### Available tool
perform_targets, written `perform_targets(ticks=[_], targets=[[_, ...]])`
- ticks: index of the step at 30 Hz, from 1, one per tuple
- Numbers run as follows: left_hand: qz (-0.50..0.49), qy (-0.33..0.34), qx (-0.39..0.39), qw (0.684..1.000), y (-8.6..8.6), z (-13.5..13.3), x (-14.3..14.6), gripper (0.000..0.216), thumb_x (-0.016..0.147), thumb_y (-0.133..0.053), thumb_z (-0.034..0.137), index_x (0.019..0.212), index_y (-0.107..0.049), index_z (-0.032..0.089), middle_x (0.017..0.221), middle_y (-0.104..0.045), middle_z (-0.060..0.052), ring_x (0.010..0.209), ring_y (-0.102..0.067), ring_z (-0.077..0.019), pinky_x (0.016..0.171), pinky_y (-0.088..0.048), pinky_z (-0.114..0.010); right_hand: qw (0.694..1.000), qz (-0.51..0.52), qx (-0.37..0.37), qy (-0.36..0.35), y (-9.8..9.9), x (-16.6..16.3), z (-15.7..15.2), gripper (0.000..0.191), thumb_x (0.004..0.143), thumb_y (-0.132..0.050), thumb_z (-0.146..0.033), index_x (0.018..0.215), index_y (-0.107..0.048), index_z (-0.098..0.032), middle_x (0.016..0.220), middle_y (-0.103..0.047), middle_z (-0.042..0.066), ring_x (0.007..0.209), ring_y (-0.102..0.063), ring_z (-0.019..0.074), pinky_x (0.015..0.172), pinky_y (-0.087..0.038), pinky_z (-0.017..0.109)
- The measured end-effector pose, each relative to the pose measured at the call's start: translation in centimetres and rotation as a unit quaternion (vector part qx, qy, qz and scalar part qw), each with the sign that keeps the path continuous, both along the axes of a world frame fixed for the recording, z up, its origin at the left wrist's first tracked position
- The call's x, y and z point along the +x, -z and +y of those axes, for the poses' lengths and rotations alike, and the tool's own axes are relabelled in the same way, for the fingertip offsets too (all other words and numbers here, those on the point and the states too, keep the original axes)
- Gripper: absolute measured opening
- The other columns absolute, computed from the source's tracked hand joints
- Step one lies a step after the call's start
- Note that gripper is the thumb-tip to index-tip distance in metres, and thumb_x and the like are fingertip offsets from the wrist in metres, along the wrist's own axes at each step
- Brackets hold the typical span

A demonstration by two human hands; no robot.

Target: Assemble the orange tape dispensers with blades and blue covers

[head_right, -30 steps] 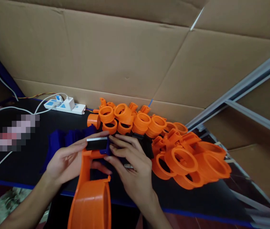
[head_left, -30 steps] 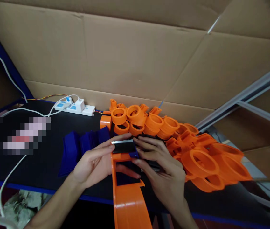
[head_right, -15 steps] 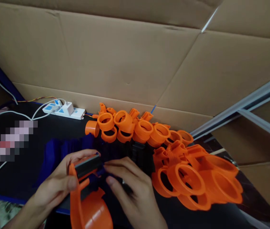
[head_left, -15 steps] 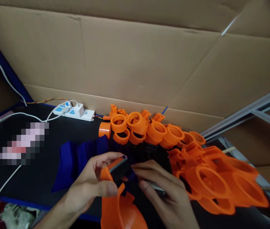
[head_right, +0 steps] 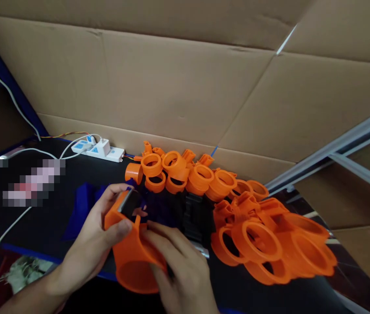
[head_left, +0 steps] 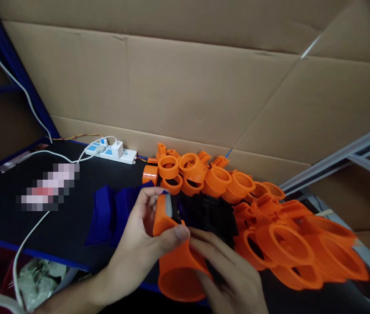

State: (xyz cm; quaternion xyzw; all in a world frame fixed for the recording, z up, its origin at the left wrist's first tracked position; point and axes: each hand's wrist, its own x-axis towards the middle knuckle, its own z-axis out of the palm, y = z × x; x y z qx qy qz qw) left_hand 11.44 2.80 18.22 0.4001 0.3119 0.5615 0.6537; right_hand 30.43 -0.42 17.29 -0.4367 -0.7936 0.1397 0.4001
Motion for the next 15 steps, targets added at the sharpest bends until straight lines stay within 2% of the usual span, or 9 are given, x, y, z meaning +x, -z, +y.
perform_targets(ticks=[3, 5, 8, 11, 13, 15], targets=[[-0.14, 0.079, -0.014, 0.987, -0.2, -0.1, 0.2, 0.042, 0.089, -0.063, 0.048, 0.12, -0.059, 0.02, 0.12, -0.068, -0.011, 0.106, -0.064, -0.0252, 0.101, -0.046, -0.04, 0.986, 0.117, -0.117, 0.0, -0.2, -0.5, -0.4, 0.024, 0.092, -0.059, -0.023, 0.111, -0.075, -0.028, 0.107, -0.077, 0.004, 0.091, -0.075, 0.022, 0.08, -0.062, 0.027], [-0.201, 0.153, -0.03, 0.967, 0.1, 0.2, 0.3, 0.044, 0.097, -0.045, 0.051, 0.119, -0.062, 0.017, 0.117, -0.071, -0.014, 0.108, -0.066, -0.0288, 0.102, -0.045, -0.046, 0.956, 0.2, -0.214, -0.025, 0.0, -1.1, -0.5, 0.023, 0.095, -0.058, -0.031, 0.107, -0.076, -0.026, 0.096, -0.078, 0.004, 0.082, -0.076, 0.0229, 0.069, -0.062, 0.028], [-0.23, 0.241, -0.05, 0.942, 1.0, 0.8, 0.3, 0.055, 0.098, -0.038, 0.052, 0.123, -0.064, 0.011, 0.125, -0.069, -0.018, 0.118, -0.063, -0.0316, 0.107, -0.042, -0.046, 0.909, 0.252, -0.326, -0.071, 0.6, -2.1, -0.3, 0.032, 0.097, -0.055, -0.044, 0.1, -0.077, -0.022, 0.08, -0.078, 0.005, 0.07, -0.074, 0.0234, 0.057, -0.06, 0.029], [-0.268, 0.255, -0.064, 0.927, 1.9, 1.4, 0.0, 0.066, 0.095, -0.04, 0.062, 0.127, -0.063, 0.01, 0.128, -0.068, -0.017, 0.119, -0.063, -0.0302, 0.106, -0.045, -0.043, 0.912, 0.227, -0.33, -0.083, 1.0, -2.4, 0.4, 0.046, 0.096, -0.052, -0.055, 0.082, -0.076, -0.019, 0.073, -0.076, 0.005, 0.066, -0.073, 0.0216, 0.056, -0.058, 0.028], [-0.291, 0.219, -0.053, 0.93, 2.0, 1.7, -0.7, 0.069, 0.091, -0.047, 0.066, 0.131, -0.061, 0.012, 0.116, -0.072, -0.014, 0.105, -0.069, -0.0261, 0.098, -0.052, -0.04, 0.926, 0.214, -0.302, -0.08, 0.9, -1.8, 1.4, 0.057, 0.097, -0.044, -0.062, 0.075, -0.074, -0.019, 0.07, -0.074, 0.005, 0.065, -0.071, 0.0205, 0.057, -0.058, 0.028], [-0.303, 0.177, -0.031, 0.936, 1.6, 2.2, -1.6, 0.07, 0.088, -0.053, 0.068, 0.131, -0.06, 0.013, 0.102, -0.073, -0.01, 0.088, -0.071, -0.0221, 0.083, -0.058, -0.035, 0.944, 0.198, -0.26, -0.049, 0.7, -1.0, 3.0, 0.064, 0.099, -0.034, -0.064, 0.078, -0.073, -0.018, 0.07, -0.073, 0.007, 0.061, -0.069, 0.019, 0.052, -0.054, 0.027]])
